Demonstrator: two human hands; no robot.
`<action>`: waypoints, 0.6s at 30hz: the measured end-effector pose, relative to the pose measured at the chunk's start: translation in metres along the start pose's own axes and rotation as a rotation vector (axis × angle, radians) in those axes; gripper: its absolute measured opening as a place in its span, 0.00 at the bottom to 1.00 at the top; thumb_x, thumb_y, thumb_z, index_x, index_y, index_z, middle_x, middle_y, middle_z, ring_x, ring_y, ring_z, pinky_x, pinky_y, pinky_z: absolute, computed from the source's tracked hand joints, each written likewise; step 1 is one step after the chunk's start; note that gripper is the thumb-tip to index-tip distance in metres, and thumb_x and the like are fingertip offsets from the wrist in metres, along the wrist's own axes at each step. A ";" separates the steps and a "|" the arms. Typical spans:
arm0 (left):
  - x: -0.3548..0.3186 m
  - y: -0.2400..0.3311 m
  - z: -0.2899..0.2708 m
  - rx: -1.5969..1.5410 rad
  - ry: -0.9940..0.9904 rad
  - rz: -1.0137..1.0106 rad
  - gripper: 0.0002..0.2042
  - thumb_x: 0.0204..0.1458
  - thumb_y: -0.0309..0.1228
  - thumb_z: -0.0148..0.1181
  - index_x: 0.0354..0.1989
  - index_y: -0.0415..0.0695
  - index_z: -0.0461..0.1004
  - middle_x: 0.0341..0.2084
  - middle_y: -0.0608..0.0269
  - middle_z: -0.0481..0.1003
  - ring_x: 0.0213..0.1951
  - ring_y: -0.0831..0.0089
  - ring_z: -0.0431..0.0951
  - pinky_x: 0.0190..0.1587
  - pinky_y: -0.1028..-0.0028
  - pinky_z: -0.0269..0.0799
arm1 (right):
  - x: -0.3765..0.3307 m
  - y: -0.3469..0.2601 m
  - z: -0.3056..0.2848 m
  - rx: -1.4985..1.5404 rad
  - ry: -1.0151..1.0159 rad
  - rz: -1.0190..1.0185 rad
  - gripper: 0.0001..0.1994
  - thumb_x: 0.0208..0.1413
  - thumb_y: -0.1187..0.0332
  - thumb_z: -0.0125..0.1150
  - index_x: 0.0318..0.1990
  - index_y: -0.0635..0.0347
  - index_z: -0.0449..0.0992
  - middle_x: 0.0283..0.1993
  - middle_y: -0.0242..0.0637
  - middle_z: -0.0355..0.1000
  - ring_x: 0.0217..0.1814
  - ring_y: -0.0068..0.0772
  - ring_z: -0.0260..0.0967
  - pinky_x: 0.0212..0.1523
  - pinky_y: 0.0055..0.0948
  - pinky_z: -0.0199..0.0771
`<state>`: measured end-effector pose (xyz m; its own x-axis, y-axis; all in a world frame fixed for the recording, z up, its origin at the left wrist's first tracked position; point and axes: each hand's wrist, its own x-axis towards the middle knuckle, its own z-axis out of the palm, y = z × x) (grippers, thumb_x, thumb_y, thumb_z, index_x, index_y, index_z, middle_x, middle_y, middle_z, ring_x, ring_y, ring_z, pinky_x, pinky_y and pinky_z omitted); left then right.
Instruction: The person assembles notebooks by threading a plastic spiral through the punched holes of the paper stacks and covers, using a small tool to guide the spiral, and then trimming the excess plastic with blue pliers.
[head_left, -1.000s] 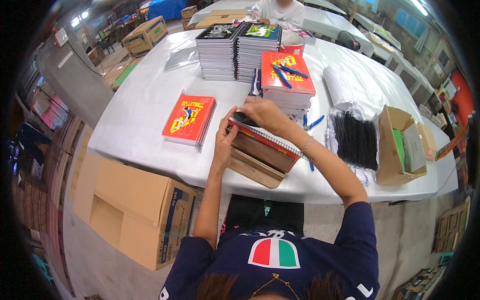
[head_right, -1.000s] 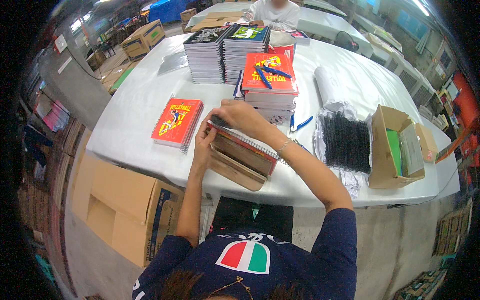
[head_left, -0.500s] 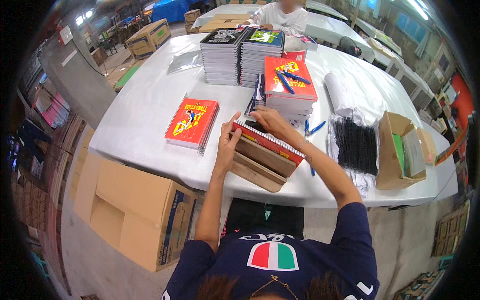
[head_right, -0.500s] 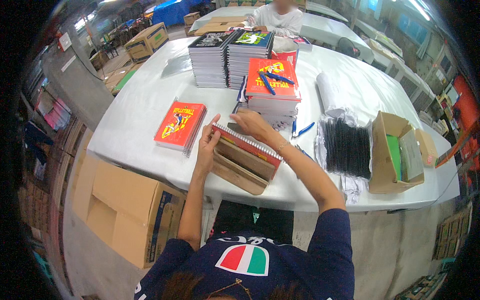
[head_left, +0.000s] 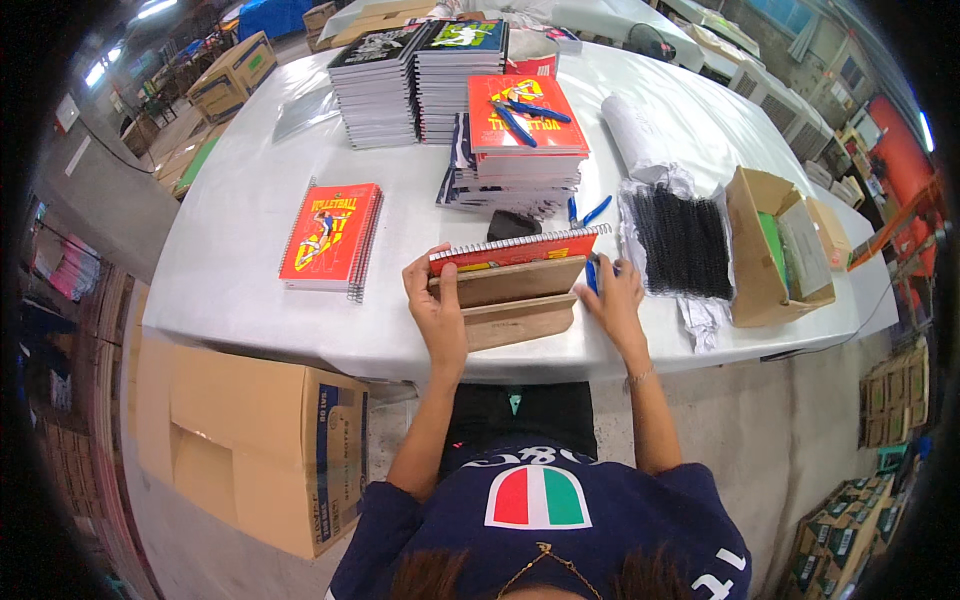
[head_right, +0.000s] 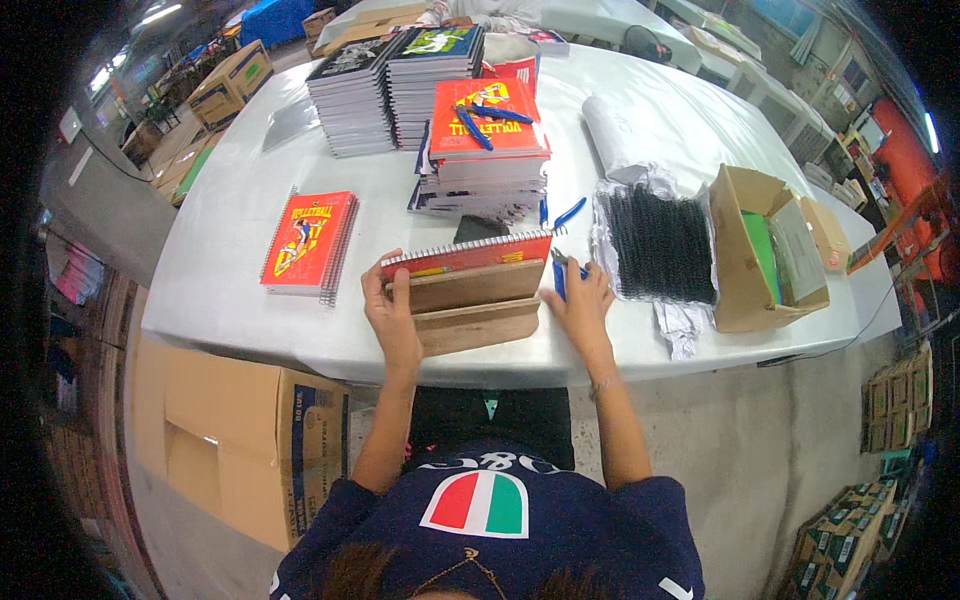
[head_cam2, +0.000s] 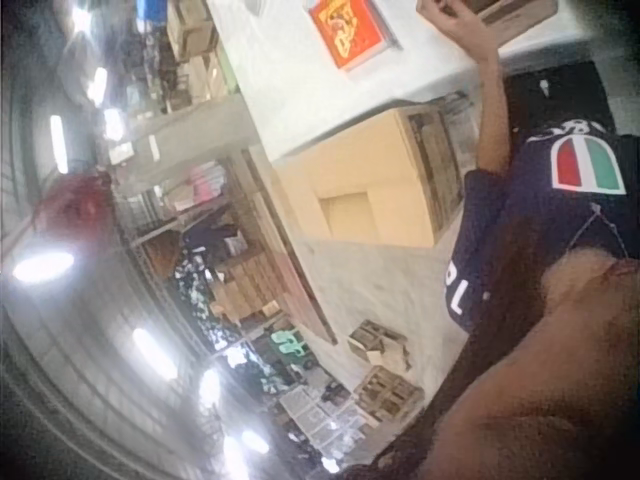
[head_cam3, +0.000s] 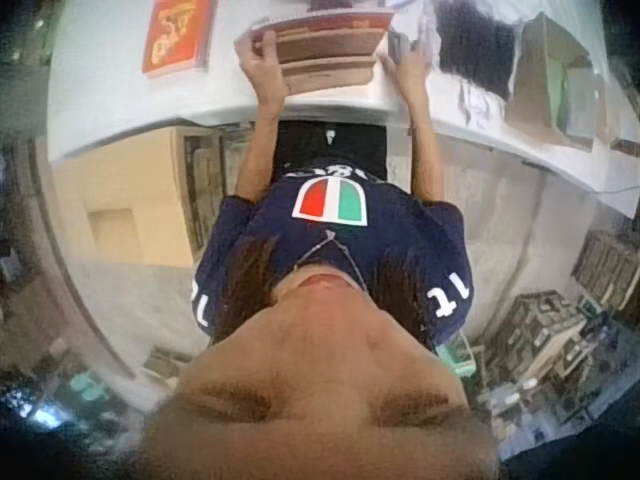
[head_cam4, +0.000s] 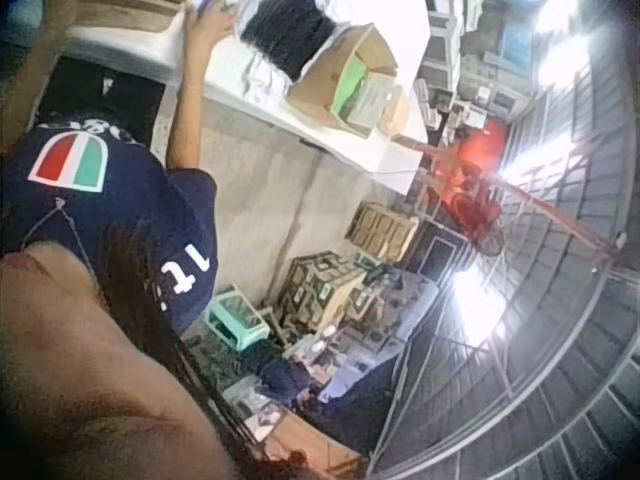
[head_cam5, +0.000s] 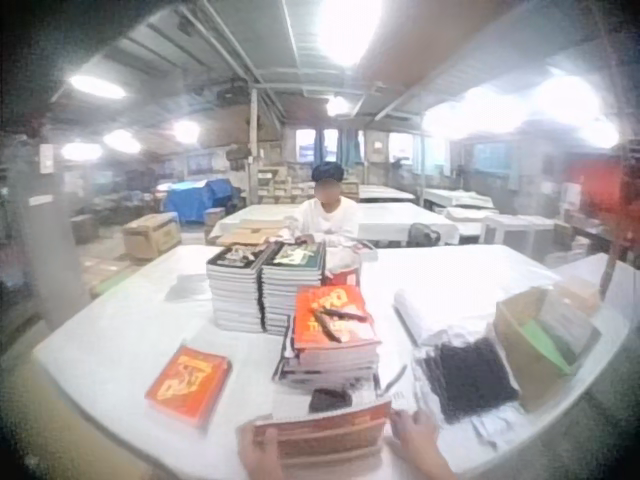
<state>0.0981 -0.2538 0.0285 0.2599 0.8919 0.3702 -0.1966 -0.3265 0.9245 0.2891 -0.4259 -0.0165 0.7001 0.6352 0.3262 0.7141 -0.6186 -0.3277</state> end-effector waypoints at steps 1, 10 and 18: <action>0.001 0.002 -0.004 0.037 -0.028 -0.003 0.12 0.59 0.24 0.56 0.51 0.38 0.73 0.45 0.62 0.68 0.44 0.77 0.68 0.50 0.76 0.64 | -0.010 0.003 0.001 -0.003 0.014 0.051 0.35 0.50 0.53 0.66 0.62 0.63 0.62 0.59 0.59 0.59 0.63 0.61 0.53 0.60 0.57 0.53; 0.025 0.022 -0.021 0.054 -0.308 0.025 0.11 0.56 0.29 0.62 0.45 0.39 0.76 0.37 0.59 0.79 0.41 0.76 0.76 0.47 0.75 0.69 | -0.022 0.016 -0.014 0.554 0.218 0.327 0.36 0.56 0.63 0.62 0.68 0.66 0.52 0.53 0.54 0.58 0.56 0.48 0.60 0.56 0.42 0.63; 0.026 0.017 -0.027 0.023 -0.326 -0.029 0.10 0.55 0.29 0.63 0.43 0.38 0.78 0.33 0.61 0.80 0.37 0.79 0.76 0.43 0.77 0.71 | -0.055 -0.136 -0.064 0.548 0.189 -0.200 0.38 0.46 0.72 0.70 0.66 0.63 0.59 0.57 0.50 0.56 0.58 0.45 0.59 0.57 0.36 0.66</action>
<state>0.0759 -0.2279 0.0510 0.5549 0.7548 0.3499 -0.1645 -0.3127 0.9355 0.1541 -0.4069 0.0668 0.5773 0.5903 0.5641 0.7599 -0.1358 -0.6357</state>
